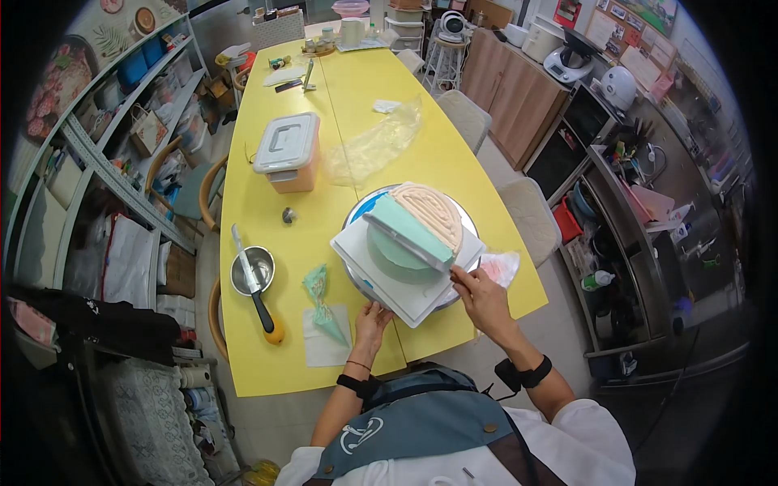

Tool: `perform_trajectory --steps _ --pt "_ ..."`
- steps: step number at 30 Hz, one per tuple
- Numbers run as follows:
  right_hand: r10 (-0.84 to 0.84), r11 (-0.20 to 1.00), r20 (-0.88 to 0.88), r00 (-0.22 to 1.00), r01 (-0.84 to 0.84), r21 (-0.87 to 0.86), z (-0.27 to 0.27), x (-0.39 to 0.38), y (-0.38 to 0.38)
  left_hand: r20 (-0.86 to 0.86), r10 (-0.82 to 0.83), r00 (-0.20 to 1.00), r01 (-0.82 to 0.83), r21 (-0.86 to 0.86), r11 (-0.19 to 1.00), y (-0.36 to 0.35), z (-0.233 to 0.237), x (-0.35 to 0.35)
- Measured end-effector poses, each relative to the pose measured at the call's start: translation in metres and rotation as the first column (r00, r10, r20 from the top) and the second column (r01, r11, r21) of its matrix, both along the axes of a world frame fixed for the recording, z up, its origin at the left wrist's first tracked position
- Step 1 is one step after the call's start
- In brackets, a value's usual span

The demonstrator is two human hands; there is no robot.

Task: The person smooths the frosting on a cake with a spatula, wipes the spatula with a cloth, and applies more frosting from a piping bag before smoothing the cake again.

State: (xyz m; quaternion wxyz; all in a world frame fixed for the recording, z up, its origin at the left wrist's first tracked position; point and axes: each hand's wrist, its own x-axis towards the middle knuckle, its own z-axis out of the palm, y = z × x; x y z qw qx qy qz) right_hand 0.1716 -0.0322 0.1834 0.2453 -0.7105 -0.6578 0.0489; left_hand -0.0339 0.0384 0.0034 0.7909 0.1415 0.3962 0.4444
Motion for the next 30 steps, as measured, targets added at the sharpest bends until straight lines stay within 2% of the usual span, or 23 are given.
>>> perform_trajectory --steps 3,9,12,16,20,23,26,28,29,30 --pt "-0.05 0.998 0.015 0.999 0.051 -0.028 0.007 0.005 0.003 0.013 0.002 1.0 -0.002 0.002 1.0 0.0 0.0 0.0" --pt "-0.047 0.999 -0.015 0.999 0.047 -0.026 -0.004 -0.001 -0.01 0.008 -0.002 1.0 0.002 -0.005 1.0 0.0 0.003 0.0" --pt "0.005 1.0 -0.028 1.0 -0.006 -0.031 -0.005 -0.015 -0.018 -0.009 -0.018 1.0 0.018 -0.007 1.0 0.0 0.002 -0.001" --pt "0.154 0.984 -0.084 0.984 -0.161 -0.082 0.002 -0.039 -0.031 0.012 0.0 1.0 0.0 0.006 1.0 0.0 0.002 0.001" --pt "0.264 0.946 -0.195 0.945 -0.293 -0.141 0.017 -0.056 -0.035 0.081 -0.026 0.996 0.022 0.052 0.998 0.001 -0.016 -0.004" --pt "0.317 0.912 -0.294 0.902 -0.375 -0.165 0.014 -0.059 -0.035 0.087 -0.045 0.995 0.043 0.03 0.999 -0.003 -0.008 -0.012" --pt "0.404 0.875 -0.545 0.735 -0.484 -0.005 -0.01 -0.063 -0.029 0.047 -0.126 0.991 0.124 0.053 0.991 -0.007 -0.007 -0.035" --pt "0.07 0.802 -0.779 0.624 -0.499 -0.328 0.007 -0.071 -0.027 -0.012 -0.182 0.983 0.183 0.062 0.981 -0.01 -0.008 -0.057" --pt "-0.125 0.699 -0.819 0.56 -0.536 -0.473 0.012 -0.075 -0.025 -0.055 -0.199 0.978 0.202 0.047 0.978 -0.014 -0.008 -0.073" --pt "-0.186 0.683 -0.86 0.475 -0.567 -0.461 0.007 -0.08 -0.023 -0.096 -0.209 0.973 0.212 0.025 0.977 -0.022 -0.006 -0.09"
